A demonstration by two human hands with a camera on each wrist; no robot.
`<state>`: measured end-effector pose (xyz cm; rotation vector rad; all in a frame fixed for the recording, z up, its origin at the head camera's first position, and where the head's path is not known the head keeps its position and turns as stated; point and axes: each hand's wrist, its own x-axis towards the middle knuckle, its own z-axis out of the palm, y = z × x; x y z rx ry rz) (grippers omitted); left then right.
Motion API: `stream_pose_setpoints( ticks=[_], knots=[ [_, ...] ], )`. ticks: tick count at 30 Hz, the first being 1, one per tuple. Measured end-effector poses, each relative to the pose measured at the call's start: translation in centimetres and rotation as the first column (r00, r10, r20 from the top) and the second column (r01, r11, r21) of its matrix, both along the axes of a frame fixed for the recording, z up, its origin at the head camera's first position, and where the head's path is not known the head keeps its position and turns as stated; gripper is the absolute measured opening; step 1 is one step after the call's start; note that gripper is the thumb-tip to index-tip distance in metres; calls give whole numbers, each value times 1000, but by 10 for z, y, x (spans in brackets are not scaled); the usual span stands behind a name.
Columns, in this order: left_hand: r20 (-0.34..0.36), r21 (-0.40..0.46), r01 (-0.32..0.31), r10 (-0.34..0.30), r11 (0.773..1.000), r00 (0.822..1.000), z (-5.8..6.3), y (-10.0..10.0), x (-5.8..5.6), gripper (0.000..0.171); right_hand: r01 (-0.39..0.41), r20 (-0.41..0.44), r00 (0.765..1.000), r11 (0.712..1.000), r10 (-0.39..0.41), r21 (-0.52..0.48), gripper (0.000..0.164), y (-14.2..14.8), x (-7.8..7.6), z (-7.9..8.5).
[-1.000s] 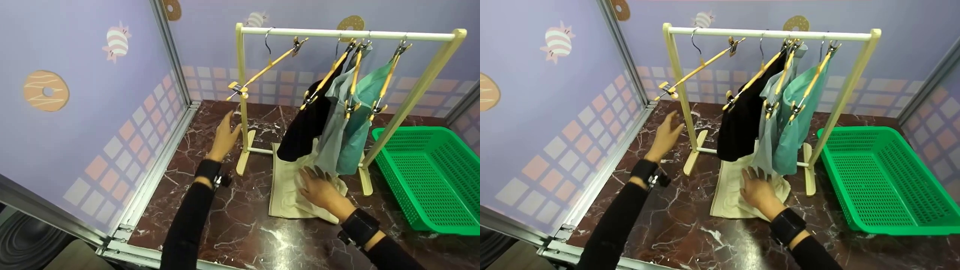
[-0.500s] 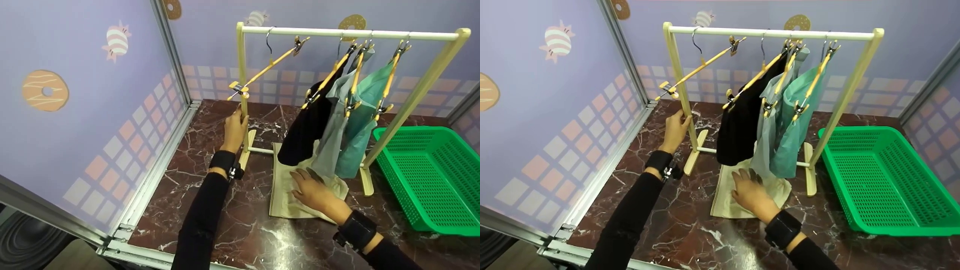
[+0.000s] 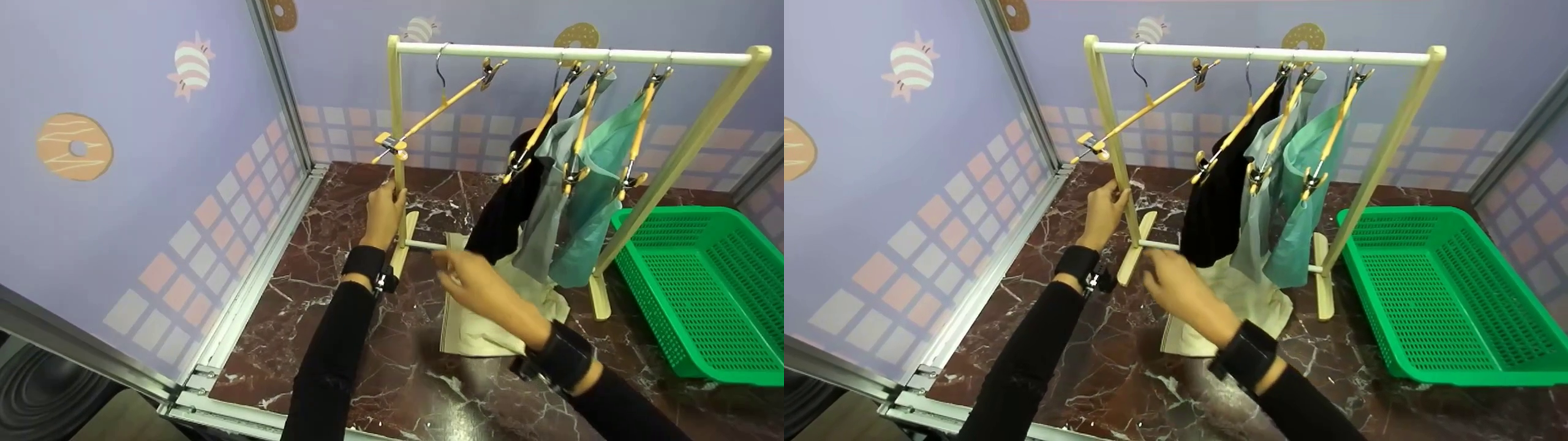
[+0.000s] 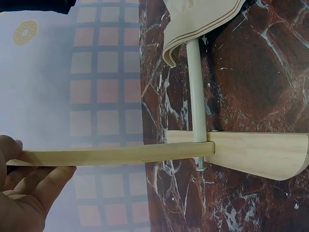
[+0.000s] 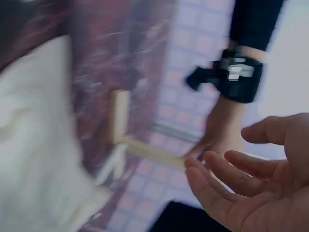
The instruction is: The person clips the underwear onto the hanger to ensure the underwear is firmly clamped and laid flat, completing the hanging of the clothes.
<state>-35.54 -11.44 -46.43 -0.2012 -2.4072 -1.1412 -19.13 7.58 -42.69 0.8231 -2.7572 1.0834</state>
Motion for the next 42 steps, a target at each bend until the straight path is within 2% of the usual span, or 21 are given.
stream_pose_setpoints(
  ticks=[3,6,8,9,10,11,13,15,16,18,20,25,28,30,33,38,40,42],
  knots=[
    [-2,8,-6,6,1000,1000,-1,-2,0,16,41,8,999,996,-40,-84,33,-16,-13,25],
    [3,24,-5,5,1000,1000,-1,-5,0,16,107,54,994,980,-99,-166,33,-29,-28,47],
    [10,25,-5,4,1000,1000,-2,-6,0,16,151,155,981,954,-113,-260,35,-38,-39,60],
    [12,27,-2,2,1000,1000,-2,-7,0,16,171,231,968,927,-95,-335,37,-42,-45,66],
    [10,30,0,0,1000,1000,-2,-7,1,15,192,308,949,888,-60,-418,39,-46,-50,72],
    [9,32,0,0,999,1000,-2,-8,1,14,222,384,923,837,-16,-500,40,-50,-56,78],
    [6,31,-2,2,1000,1000,-2,-8,1,13,293,503,859,707,102,-643,43,-58,-67,89],
    [5,26,-5,4,1000,1000,-2,-9,1,13,369,568,798,582,200,-725,47,-63,-79,99],
    [5,24,-5,5,1000,1000,-2,-9,0,13,405,589,774,535,230,-741,48,-65,-84,104],
    [7,14,-3,3,1000,1000,-3,-7,-1,14,458,614,747,473,254,-752,49,-65,-93,112],
    [8,11,0,0,1000,1000,-3,-6,-1,15,498,635,731,439,251,-748,49,-65,-101,120],
    [13,-1,8,-8,1000,1000,-4,-1,-2,15,513,641,732,434,229,-741,47,-64,-111,135],
    [13,-33,-3,3,999,1000,-4,2,-2,17,508,641,735,446,221,-737,42,-62,-112,142],
    [10,-54,-16,16,998,1000,-3,3,-3,18,505,647,732,466,216,-727,35,-60,-111,146],
    [12,-59,-24,25,998,1000,-3,6,-5,17,493,661,724,524,196,-695,23,-54,-109,152],
    [27,-50,-20,21,999,999,-2,6,-8,18,474,701,702,655,122,-588,11,-39,-105,165],
    [32,-37,-17,19,999,999,-2,6,-8,17,468,716,691,693,99,-548,8,-32,-103,171],
    [36,-26,-16,17,1000,999,-2,5,-8,17,474,734,674,713,85,-517,9,-25,-101,179]
  ],
)
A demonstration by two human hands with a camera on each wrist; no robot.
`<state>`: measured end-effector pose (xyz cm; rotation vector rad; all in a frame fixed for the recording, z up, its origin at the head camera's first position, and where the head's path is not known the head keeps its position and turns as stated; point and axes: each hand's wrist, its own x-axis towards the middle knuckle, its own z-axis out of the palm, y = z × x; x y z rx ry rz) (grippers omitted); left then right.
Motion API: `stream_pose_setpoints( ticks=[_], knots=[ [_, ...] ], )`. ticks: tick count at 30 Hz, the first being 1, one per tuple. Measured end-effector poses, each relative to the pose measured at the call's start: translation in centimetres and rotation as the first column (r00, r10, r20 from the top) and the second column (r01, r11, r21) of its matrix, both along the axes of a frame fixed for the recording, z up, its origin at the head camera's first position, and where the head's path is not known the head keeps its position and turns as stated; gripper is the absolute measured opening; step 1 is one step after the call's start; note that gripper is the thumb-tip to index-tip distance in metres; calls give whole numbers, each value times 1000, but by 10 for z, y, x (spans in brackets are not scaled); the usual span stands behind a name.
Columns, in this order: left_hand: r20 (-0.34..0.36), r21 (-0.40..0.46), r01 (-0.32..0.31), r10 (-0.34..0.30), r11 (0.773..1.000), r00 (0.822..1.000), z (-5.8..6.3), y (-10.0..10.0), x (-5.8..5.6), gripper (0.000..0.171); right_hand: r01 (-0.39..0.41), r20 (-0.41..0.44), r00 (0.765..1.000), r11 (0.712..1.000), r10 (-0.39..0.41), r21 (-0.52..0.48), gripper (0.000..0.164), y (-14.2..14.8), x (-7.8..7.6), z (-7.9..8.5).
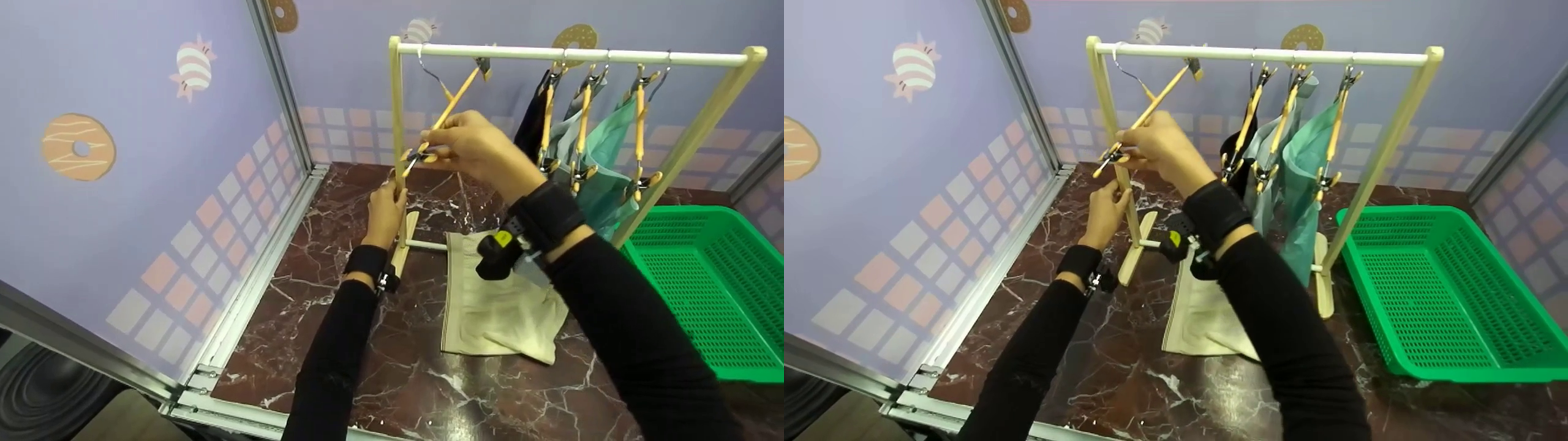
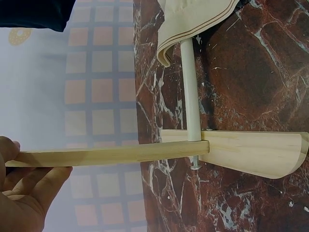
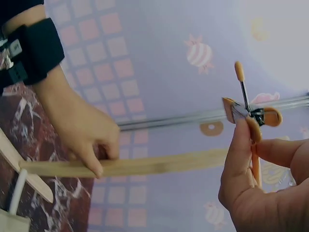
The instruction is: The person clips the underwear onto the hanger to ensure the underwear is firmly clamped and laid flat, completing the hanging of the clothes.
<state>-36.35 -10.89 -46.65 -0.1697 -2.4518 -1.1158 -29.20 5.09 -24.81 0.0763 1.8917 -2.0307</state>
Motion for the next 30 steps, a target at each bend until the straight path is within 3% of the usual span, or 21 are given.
stream_pose_setpoints(
  ticks=[4,11,16,21,25,30],
  knots=[
    [-6,1,-7,7,1000,1000,-1,-1,-1,18,-41,-3,999,998,41,55,14,13,5,14],
    [-7,13,-4,5,1000,1000,1,-4,-1,17,-110,-100,987,986,122,122,15,22,19,24],
    [6,20,-10,10,1000,1000,0,-7,1,17,-170,-88,980,979,180,109,21,24,33,20],
    [0,26,1,-1,1000,1000,2,-8,3,18,-207,-136,962,956,238,208,22,31,48,10],
    [1,37,7,-7,999,1000,4,-9,3,17,-186,-157,961,950,229,249,19,40,51,7],
    [-2,32,1,-1,999,1000,3,-8,4,15,-199,-169,956,955,238,219,18,45,52,12]
  ],
)
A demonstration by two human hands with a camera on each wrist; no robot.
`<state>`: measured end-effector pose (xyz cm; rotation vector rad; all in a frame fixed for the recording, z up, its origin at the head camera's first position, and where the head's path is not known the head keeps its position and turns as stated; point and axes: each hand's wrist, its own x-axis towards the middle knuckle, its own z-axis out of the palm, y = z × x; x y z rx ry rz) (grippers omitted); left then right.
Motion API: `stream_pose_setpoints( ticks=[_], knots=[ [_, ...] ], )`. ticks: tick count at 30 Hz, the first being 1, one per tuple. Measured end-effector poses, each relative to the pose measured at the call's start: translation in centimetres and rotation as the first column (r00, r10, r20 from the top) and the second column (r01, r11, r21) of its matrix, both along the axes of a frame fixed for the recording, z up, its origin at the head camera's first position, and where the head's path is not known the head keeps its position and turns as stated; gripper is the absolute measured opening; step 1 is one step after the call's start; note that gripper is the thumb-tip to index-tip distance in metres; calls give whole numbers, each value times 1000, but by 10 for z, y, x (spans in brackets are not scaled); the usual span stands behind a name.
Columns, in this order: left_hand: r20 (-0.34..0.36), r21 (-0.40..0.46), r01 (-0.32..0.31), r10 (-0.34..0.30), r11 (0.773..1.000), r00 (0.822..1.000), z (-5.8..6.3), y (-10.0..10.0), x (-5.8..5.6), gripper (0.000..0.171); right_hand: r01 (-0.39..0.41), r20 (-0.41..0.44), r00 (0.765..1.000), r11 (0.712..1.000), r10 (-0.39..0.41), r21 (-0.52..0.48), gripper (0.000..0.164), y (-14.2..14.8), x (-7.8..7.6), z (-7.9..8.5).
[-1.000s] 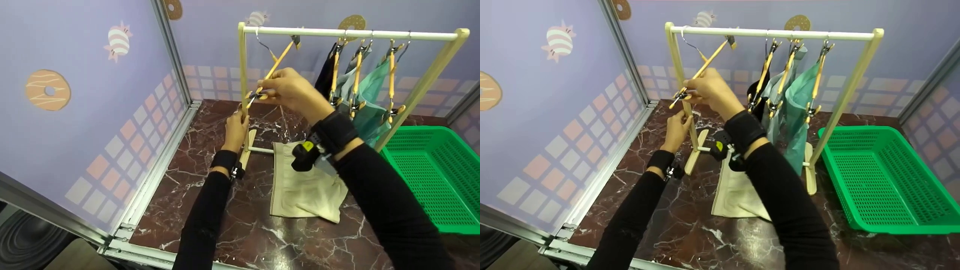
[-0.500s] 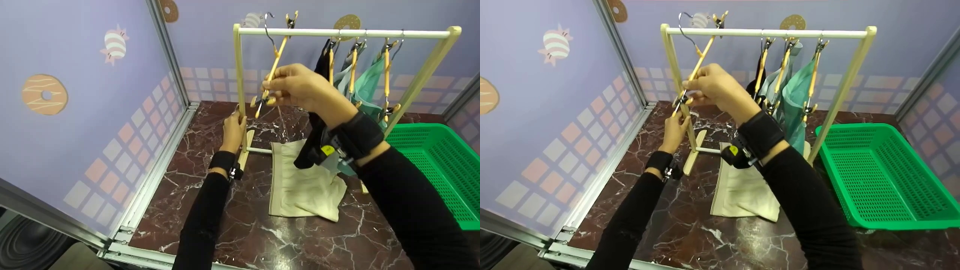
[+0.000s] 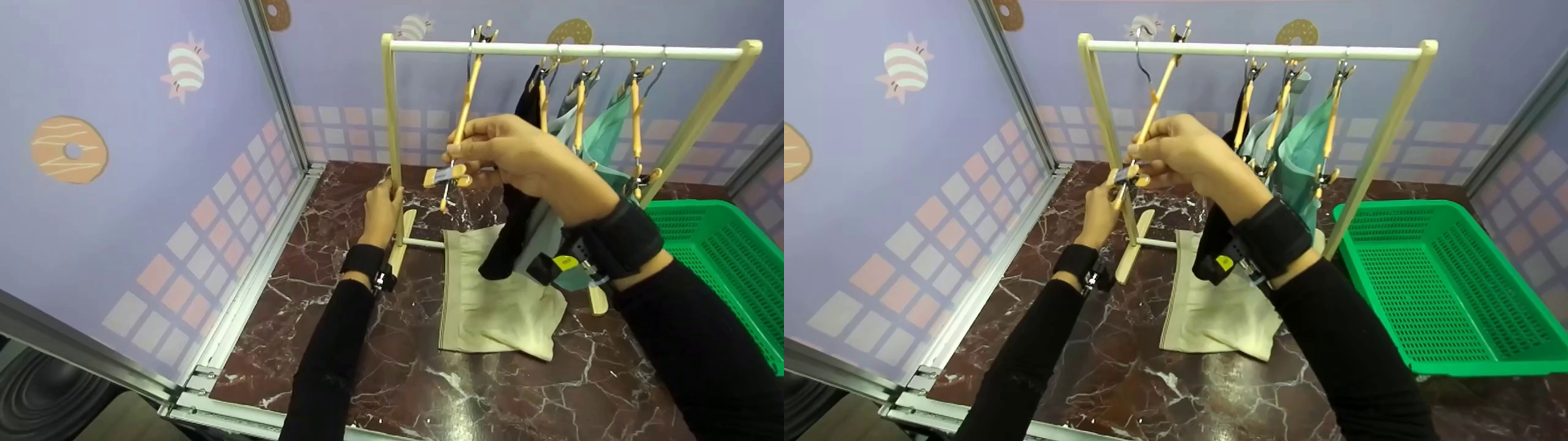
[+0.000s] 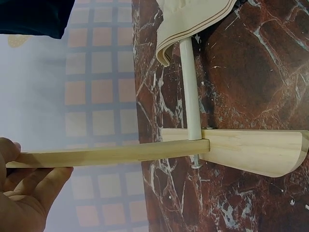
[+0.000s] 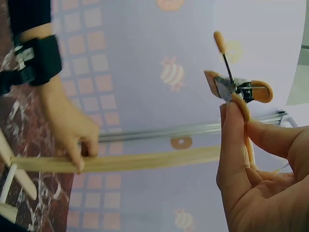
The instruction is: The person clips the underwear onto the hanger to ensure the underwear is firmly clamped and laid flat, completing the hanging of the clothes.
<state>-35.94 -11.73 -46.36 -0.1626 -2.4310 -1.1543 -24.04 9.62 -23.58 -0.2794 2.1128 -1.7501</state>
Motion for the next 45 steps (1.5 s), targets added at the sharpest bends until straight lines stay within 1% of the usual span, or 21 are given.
stream_pose_setpoints(
  ticks=[4,8,12,15,18,25,30,34,37,45],
  knots=[
    [-10,6,4,-4,1000,1000,-1,0,1,15,-20,10,1000,1000,20,10,21,3,4,5],
    [-15,-1,-11,11,1000,1000,-2,1,1,15,-6,43,999,1000,6,2,23,9,6,11],
    [-16,5,-6,6,1000,1000,-1,2,2,15,-10,51,999,1000,10,5,24,14,7,14],
    [-15,12,13,-13,1000,1000,-1,3,2,16,-15,55,998,999,13,31,25,17,9,14],
    [-11,11,19,-18,1000,1000,-2,4,3,18,-6,64,998,999,3,42,25,18,8,12],
    [5,8,8,-9,1000,1000,-2,5,3,18,-8,93,996,999,4,41,24,14,0,4],
    [14,11,9,-9,1000,1000,-2,6,3,17,-16,134,991,998,8,56,22,10,-1,-11],
    [2,24,9,-9,1000,1000,0,6,3,16,-44,139,990,995,30,92,23,8,3,-29],
    [-3,21,14,-14,1000,1000,2,6,3,17,-58,147,988,991,40,120,22,8,5,-47],
    [-8,-6,11,-11,1000,1000,3,5,5,17,-118,211,974,981,84,152,15,9,4,-100]
  ],
)
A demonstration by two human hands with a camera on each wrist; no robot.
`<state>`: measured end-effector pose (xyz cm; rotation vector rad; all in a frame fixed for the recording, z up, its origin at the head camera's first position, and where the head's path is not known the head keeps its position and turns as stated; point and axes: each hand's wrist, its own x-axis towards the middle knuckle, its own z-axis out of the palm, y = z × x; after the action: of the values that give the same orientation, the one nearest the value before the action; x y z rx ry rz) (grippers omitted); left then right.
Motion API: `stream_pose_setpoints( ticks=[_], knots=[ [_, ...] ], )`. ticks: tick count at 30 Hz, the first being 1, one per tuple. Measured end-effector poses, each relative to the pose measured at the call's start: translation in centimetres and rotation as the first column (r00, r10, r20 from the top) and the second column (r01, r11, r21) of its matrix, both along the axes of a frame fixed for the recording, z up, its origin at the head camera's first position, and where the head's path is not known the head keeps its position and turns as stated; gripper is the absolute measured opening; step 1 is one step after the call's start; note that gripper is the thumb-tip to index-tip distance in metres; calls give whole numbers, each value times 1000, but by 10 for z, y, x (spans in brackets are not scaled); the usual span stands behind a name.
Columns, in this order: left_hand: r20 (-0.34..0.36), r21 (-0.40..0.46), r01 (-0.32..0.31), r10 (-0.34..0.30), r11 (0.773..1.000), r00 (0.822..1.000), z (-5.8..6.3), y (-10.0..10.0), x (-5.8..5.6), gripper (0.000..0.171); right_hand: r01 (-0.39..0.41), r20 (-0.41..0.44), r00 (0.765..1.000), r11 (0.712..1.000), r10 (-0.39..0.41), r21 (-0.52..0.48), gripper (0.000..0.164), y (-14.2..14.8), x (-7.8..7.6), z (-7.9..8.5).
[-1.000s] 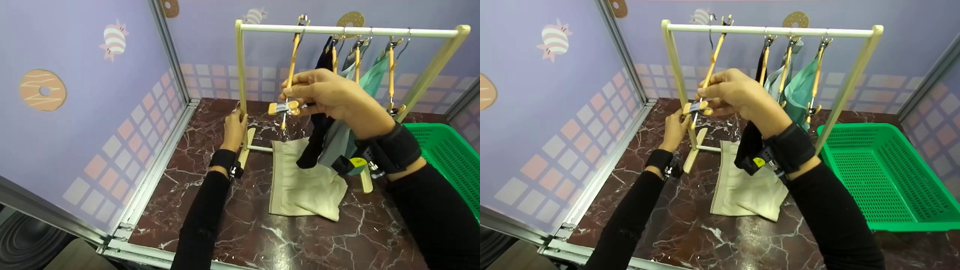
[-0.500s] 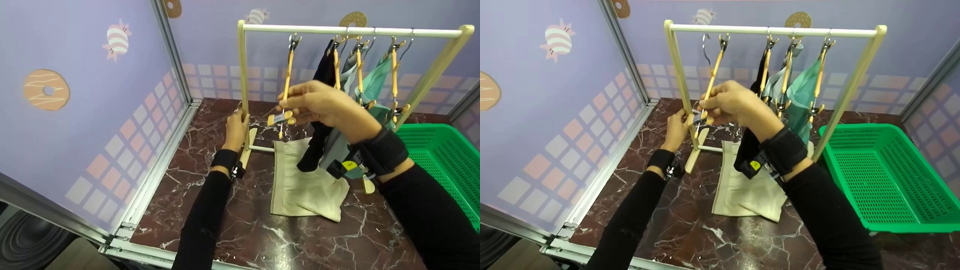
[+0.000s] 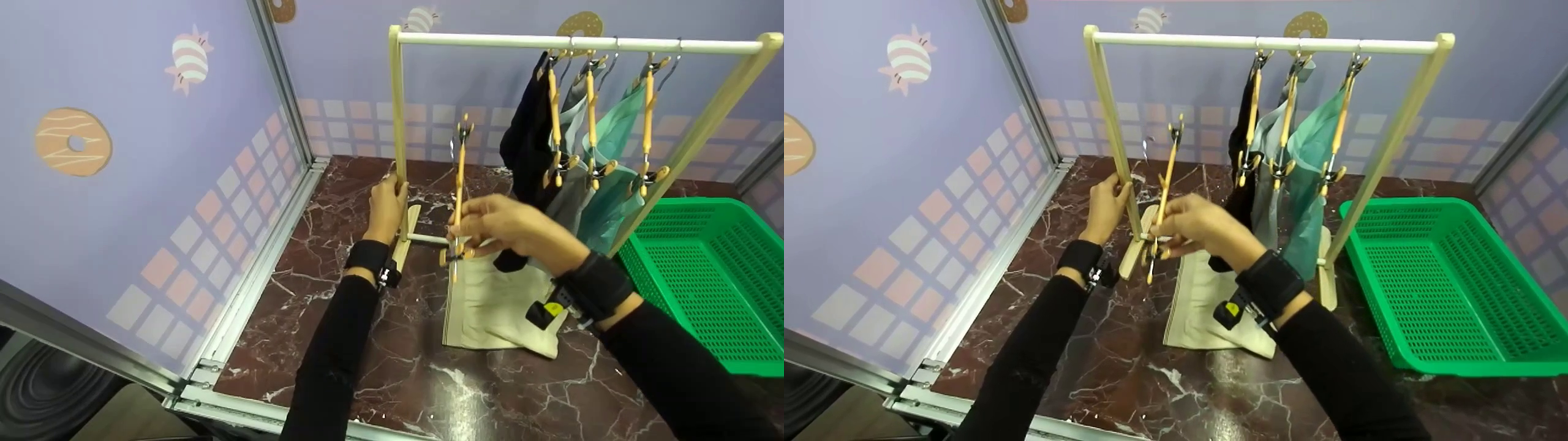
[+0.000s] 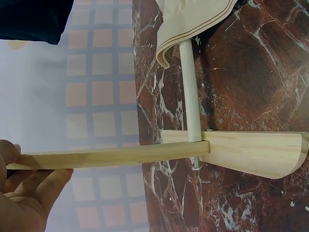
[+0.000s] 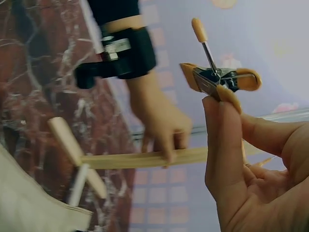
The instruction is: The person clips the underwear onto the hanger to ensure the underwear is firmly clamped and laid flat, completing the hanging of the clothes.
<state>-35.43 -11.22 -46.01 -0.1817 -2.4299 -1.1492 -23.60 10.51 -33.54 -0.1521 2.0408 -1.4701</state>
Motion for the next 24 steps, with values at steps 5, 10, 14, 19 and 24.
stream_pose_setpoints(
  ticks=[5,10,14,19,24],
  knots=[
    [0,-2,-6,6,1000,1000,0,0,1,18,9,57,998,1000,-8,-23,13,-2,1,-33],
    [1,8,-11,11,1000,1000,0,-1,0,17,41,86,996,998,-37,-44,13,-12,0,-71],
    [10,9,-18,18,1000,1000,0,-3,2,16,43,90,995,999,-41,-27,7,-24,-1,-101],
    [8,19,-13,13,1000,1000,-1,-5,4,15,63,83,995,998,-61,-18,15,-36,-4,-134],
    [13,11,-23,23,1000,1000,-1,-5,4,17,78,45,996,997,-78,4,34,-46,-6,-156]
  ],
)
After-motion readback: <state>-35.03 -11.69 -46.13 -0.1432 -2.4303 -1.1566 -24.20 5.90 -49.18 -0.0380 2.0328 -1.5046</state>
